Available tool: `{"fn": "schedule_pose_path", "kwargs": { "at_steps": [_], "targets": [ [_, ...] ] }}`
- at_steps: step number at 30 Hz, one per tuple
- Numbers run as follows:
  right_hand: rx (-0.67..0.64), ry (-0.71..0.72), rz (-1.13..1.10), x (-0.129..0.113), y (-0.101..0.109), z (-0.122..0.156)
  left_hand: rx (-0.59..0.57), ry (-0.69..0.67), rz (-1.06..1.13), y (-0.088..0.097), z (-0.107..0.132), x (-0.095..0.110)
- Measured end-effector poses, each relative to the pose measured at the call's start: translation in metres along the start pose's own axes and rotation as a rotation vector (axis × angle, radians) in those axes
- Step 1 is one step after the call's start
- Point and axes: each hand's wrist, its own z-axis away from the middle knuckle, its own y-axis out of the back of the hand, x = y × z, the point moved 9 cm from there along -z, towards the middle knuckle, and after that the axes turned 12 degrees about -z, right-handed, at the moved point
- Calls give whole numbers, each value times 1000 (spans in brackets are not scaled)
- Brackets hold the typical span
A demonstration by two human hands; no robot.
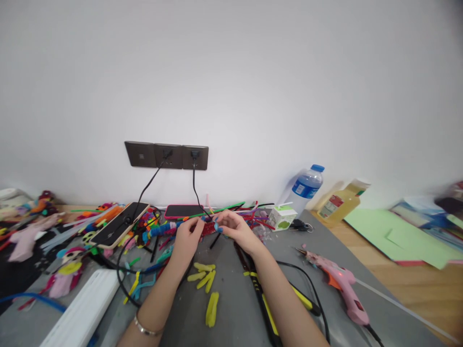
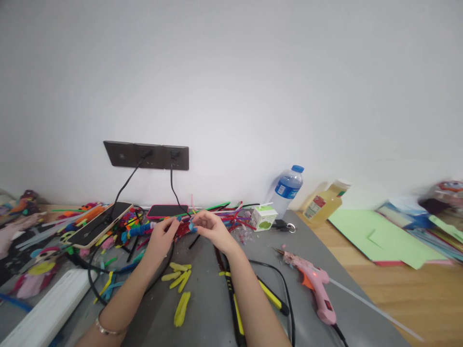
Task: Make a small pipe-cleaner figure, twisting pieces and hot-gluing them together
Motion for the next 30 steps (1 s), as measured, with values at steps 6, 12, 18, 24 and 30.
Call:
{"fn": "schedule_pose_path", "kwargs": {
  "at_steps": [6, 12, 18, 24, 30],
  "targets": [
    [2, 8, 20, -1, 1, 0, -4, 6, 0, -1, 0, -2],
    [3, 7, 6, 0, 1, 0, -10, -8, -2, 0, 1, 2],
    [7, 2, 5, -1, 1, 0, 5, 16, -10, 0, 0, -2],
    [4, 6, 22, -1, 0, 0, 3, 11, -1, 0, 0, -2],
    [-10, 16, 6, -2, 0, 1, -10, 11, -3, -2, 0, -3]
  ]
}}
